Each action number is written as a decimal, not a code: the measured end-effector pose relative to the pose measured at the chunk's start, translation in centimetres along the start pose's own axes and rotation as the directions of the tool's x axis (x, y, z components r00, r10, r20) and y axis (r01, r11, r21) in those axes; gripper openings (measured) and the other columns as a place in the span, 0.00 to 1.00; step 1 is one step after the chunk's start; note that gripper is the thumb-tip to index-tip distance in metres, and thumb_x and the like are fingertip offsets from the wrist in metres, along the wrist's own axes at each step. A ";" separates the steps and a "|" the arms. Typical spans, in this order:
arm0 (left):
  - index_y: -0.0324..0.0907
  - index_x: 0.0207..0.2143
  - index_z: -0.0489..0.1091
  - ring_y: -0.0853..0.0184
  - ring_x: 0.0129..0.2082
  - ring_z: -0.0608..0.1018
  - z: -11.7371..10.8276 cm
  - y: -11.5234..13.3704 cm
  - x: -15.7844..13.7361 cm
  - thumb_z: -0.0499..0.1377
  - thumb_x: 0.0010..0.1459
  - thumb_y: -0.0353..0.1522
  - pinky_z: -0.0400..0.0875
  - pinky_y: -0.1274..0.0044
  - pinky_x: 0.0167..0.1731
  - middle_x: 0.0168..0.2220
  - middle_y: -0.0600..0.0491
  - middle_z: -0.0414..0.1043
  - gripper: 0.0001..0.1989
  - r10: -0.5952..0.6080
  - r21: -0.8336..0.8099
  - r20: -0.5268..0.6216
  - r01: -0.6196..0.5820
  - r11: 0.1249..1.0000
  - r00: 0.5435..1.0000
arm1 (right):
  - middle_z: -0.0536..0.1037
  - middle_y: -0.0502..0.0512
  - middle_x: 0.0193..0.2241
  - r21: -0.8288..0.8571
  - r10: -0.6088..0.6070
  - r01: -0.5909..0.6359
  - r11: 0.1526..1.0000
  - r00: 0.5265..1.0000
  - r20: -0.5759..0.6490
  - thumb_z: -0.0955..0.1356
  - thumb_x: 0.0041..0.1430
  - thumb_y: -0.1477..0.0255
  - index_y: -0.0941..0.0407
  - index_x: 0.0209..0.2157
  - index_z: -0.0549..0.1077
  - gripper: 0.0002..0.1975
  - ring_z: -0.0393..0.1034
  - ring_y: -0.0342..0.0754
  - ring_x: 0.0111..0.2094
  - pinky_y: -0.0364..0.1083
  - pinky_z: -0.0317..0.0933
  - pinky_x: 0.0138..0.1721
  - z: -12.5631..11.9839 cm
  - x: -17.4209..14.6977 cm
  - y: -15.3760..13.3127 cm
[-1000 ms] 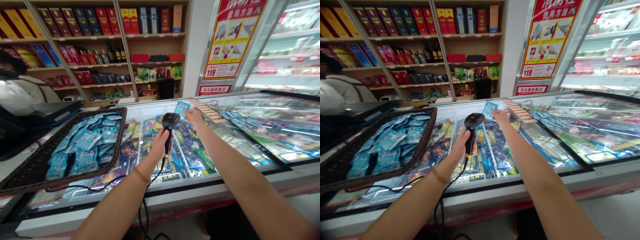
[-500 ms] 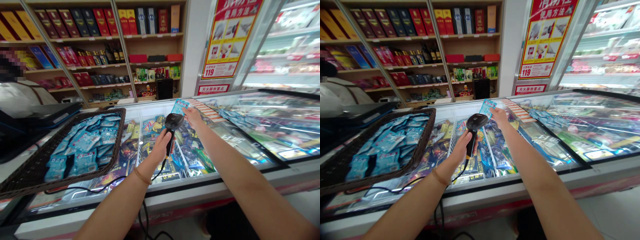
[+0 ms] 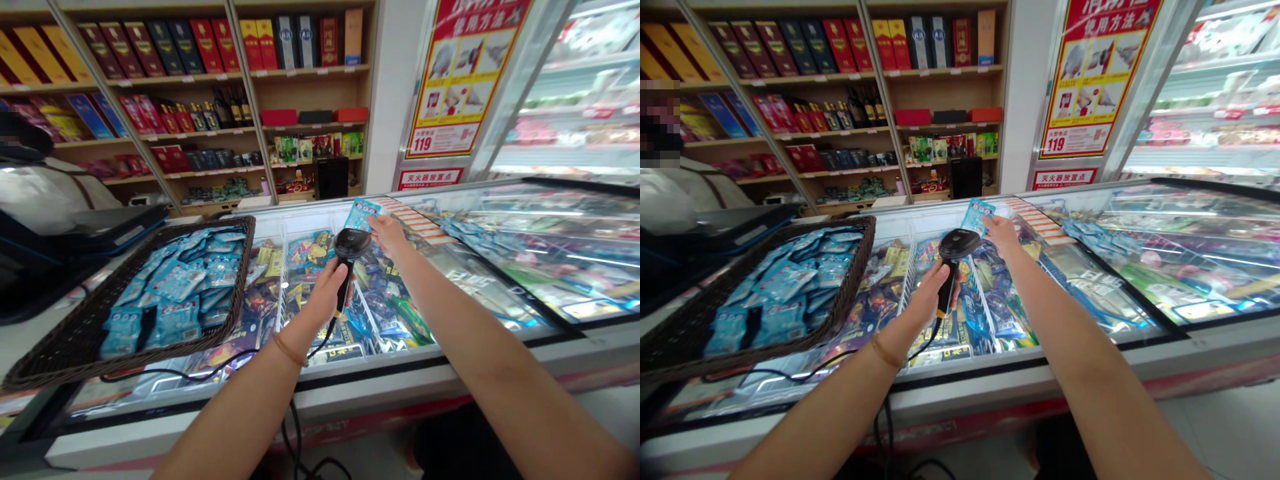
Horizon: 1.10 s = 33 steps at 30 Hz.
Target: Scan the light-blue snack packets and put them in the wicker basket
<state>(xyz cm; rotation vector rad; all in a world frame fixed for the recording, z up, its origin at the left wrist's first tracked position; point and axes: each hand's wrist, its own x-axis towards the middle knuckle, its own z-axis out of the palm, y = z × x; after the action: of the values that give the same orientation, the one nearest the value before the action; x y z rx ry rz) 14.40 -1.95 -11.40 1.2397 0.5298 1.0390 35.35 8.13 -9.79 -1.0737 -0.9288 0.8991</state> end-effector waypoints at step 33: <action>0.42 0.36 0.64 0.73 0.15 0.67 -8.2 12.0 -8.0 0.61 0.52 0.54 0.58 0.80 0.14 0.22 0.59 0.66 0.25 0.090 -0.092 -0.617 -0.185 0.978 0.782 | 0.77 0.50 0.20 0.064 0.233 -0.271 0.960 0.908 0.348 0.73 0.51 0.82 0.57 0.25 0.73 0.08 0.76 0.44 0.29 0.44 0.72 0.40 28.1 -3.8 -0.8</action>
<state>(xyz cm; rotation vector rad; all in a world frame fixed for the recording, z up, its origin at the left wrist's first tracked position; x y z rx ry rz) -0.21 -4.96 -4.10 0.7948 0.8476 1.5937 8.08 13.05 -3.86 -0.9728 -1.0204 1.3678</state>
